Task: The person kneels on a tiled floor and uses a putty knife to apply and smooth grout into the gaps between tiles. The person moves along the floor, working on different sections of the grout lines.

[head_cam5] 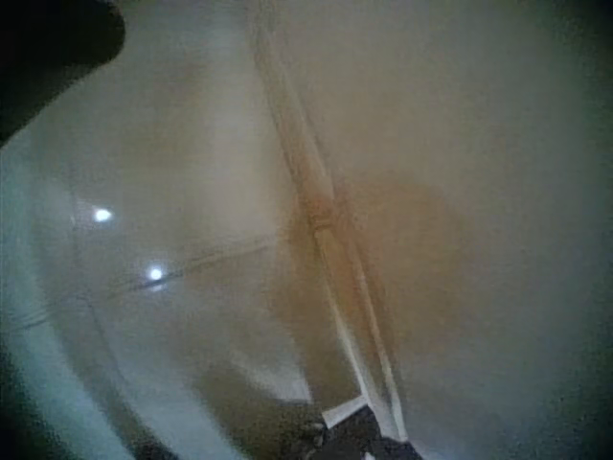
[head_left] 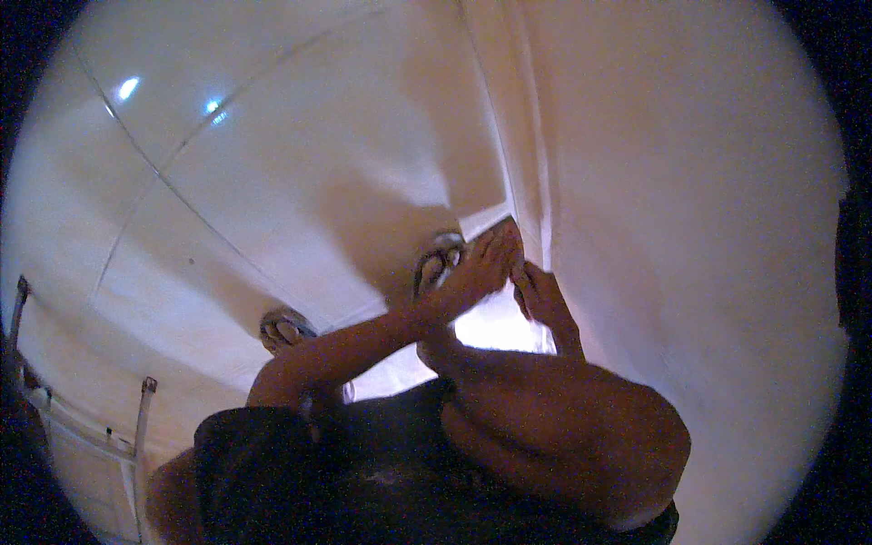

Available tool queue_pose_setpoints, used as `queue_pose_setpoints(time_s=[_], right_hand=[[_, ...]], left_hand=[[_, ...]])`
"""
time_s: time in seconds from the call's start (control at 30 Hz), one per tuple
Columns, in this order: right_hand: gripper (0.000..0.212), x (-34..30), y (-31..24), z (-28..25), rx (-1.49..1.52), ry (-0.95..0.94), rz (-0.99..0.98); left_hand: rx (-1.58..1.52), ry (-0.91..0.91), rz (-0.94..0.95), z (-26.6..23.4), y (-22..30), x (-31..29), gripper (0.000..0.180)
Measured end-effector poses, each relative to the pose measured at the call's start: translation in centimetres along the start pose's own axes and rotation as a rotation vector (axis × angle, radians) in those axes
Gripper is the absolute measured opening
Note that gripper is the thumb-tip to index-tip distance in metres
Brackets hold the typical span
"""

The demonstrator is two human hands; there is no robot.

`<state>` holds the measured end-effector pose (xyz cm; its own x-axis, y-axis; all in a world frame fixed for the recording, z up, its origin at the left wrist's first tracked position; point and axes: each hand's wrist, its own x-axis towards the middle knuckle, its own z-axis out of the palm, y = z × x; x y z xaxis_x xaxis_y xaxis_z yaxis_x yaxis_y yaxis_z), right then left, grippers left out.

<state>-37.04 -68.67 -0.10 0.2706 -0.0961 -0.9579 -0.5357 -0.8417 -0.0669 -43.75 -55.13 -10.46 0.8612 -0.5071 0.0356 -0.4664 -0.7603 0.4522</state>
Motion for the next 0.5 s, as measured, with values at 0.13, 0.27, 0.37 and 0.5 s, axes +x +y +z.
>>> queue_pose_setpoints(time_s=[0.13,0.27,0.37,0.5], right_hand=[[0.029,-3.1,-4.2,0.1,0.166,-0.064,0.074],[0.021,-4.1,-9.4,-1.1,0.256,-0.09,-0.134],[0.026,-1.4,-15.6,-0.8,-0.091,0.198,-0.495],[0.043,4.0,-23.1,0.9,-0.457,0.661,-0.855]], left_hand=[[0.035,-0.003,0.059,-4.2,-2.6,-0.6,0.061],[-0.075,0.033,0.05,-7.0,-6.9,0.3,0.061],[-0.05,0.148,-0.029,-7.2,-15.5,1.2,0.058],[-0.01,0.439,-0.122,-7.5,-25.1,4.6,0.057]])
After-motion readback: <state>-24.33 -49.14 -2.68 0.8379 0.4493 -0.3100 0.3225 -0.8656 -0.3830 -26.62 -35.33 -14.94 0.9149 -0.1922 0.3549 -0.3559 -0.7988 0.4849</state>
